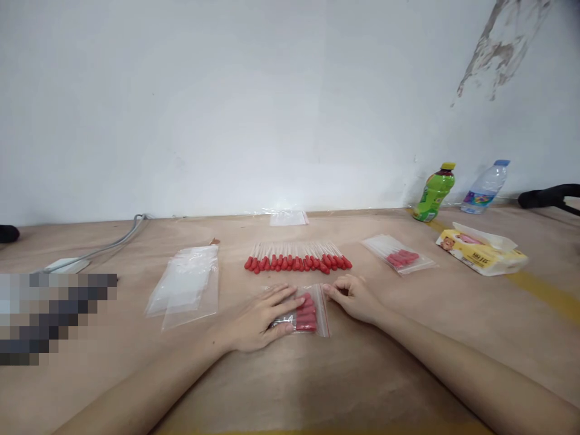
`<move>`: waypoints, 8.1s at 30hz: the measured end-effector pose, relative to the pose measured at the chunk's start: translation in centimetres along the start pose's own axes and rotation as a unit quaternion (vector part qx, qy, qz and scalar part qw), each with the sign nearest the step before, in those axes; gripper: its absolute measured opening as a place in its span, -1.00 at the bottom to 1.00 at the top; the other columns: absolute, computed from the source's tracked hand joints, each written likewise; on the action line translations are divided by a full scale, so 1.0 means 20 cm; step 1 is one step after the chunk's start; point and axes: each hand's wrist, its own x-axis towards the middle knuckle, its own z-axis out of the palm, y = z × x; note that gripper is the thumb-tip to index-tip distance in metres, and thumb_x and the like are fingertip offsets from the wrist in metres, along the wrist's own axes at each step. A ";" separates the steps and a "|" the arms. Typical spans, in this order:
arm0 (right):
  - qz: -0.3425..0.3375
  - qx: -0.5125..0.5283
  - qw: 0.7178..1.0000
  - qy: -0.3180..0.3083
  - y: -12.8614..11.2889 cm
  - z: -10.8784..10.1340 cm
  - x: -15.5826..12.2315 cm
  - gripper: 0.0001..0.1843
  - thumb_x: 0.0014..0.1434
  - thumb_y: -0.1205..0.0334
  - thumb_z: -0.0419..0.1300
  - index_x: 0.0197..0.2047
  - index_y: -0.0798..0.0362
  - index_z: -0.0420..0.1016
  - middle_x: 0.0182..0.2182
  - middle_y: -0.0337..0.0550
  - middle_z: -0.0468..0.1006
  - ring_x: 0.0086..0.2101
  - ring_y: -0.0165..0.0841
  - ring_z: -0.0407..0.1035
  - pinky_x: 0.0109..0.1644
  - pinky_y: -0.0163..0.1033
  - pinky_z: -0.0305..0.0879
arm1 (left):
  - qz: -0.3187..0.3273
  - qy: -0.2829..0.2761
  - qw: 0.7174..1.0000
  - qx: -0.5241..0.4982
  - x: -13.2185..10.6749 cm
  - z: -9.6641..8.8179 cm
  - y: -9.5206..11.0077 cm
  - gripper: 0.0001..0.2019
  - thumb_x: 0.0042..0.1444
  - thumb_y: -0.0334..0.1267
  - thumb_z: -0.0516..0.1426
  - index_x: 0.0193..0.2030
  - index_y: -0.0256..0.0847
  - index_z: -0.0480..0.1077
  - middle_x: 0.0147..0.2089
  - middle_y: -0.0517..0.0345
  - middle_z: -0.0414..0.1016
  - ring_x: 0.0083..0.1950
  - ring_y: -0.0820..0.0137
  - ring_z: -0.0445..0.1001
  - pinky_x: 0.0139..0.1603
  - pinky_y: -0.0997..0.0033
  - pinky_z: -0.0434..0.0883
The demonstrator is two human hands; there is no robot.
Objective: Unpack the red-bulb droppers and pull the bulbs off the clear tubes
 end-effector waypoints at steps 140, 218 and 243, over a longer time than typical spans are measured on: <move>0.010 0.263 0.940 -0.216 -0.19 -0.01 0.08 -0.75 -0.05 0.26 0.23 -0.30 0.09 0.25 -0.52 -0.36 0.26 -0.54 -0.54 0.12 -0.51 -0.41 0.07 | -0.096 0.077 0.987 -0.105 -0.03 0.03 -0.03 -0.50 0.13 -0.11 0.04 0.20 -0.13 0.06 0.15 -0.02 0.25 0.14 0.26 0.25 0.13 0.10 0.21; 0.016 -0.079 0.969 0.232 0.08 -0.12 0.20 -0.80 0.06 0.16 0.09 -0.31 -0.01 0.52 -0.39 -0.20 0.55 -0.30 -0.31 0.34 -0.15 -0.18 0.15 | -0.083 0.104 0.991 0.028 -0.12 0.00 -0.14 -0.61 0.23 -0.20 -0.11 0.20 -0.11 0.10 0.26 0.08 0.07 0.28 0.27 0.01 0.23 0.11 0.12; -0.035 -0.008 0.999 -0.023 -0.10 -0.01 0.05 -0.86 0.05 0.23 0.13 -0.33 -0.02 0.51 -0.47 -0.24 0.50 -0.39 -0.37 0.29 -0.26 -0.25 0.14 | -0.058 0.075 0.992 -0.085 -0.05 0.03 -0.06 -0.58 0.18 -0.25 -0.02 0.19 -0.11 0.11 0.14 0.06 0.28 0.15 0.31 0.24 0.17 0.14 0.20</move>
